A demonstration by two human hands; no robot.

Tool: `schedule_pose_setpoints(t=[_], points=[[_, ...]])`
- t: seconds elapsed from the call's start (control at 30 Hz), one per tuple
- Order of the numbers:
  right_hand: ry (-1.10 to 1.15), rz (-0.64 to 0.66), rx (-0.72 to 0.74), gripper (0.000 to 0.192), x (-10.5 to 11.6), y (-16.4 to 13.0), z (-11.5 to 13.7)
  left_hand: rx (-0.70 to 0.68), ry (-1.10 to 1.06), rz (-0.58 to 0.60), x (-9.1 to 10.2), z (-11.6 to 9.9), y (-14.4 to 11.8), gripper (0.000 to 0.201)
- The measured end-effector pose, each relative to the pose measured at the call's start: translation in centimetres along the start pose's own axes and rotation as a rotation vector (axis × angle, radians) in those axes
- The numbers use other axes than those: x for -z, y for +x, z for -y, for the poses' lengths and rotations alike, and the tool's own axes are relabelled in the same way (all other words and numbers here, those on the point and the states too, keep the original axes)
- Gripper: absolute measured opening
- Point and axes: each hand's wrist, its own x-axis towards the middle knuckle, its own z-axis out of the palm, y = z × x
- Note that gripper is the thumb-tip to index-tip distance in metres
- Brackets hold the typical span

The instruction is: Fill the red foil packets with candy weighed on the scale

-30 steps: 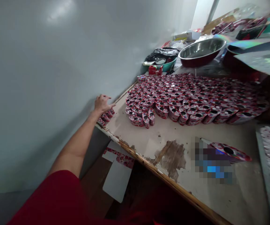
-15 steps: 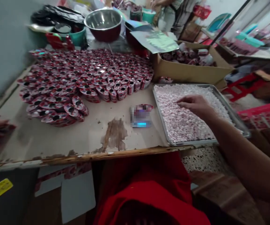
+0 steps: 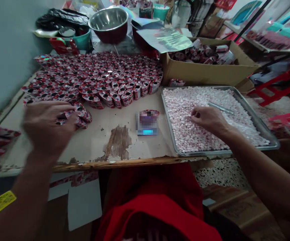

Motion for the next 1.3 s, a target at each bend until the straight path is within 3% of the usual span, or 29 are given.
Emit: schedule_pose_setpoints(t=[0.07,0.17,0.27,0.37,0.43,0.5,0.6,0.7,0.8,0.97,1.17,1.3], points=[[0.165,0.002,-0.035,0.011,0.1,0.4,-0.8,-0.153,0.0,0.051,-6.3,-2.6,-0.9,0.026],[0.492,-0.004,-0.116,0.01,-0.3,0.6,-2.0,-0.109,-0.071,0.349,-13.5,-5.9,-2.0,0.059],[0.744,-0.014,-0.16,0.016,-0.4,0.7,-2.5,0.0,-0.219,0.53,-17.8,-7.4,-2.3,0.079],[0.658,-0.025,-0.095,0.018,0.3,0.9,-2.5,-0.034,-0.31,0.6,-20.5,-8.0,-2.0,0.069],[0.544,-0.116,-0.046,0.019,0.8,0.9,-2.0,-0.082,-0.351,0.606,-21.8,-8.7,-1.7,0.053],[0.627,-0.243,-0.082,0.016,1.0,0.8,-0.9,-0.168,-0.378,0.547,-22.5,-10.3,-1.1,0.04],[1.255,-0.279,-0.304,0.012,0.8,0.4,1.8,-0.484,-0.356,0.309,-22.7,-14.2,0.7,0.025],[2.032,-0.064,-0.481,0.024,0.9,0.7,4.4,-0.839,-0.305,0.079,-22.9,-19.1,2.9,0.023],[2.518,-0.01,-0.486,0.038,1.5,1.6,5.3,-1.013,-0.215,0.018,-24.3,-22.9,4.1,0.023],[2.717,-0.038,-0.678,0.037,2.0,3.1,4.4,-0.976,-0.153,-0.001,-27.5,-24.8,3.8,0.026],[2.725,0.007,-0.728,0.037,2.2,3.4,3.2,-0.849,-0.181,-0.017,-28.5,-25.2,2.6,0.023],[2.7,0.042,-0.755,0.033,2.2,3.2,3.1,-0.593,-0.289,0.07,-29.5,-25.4,2.1,0.023]])
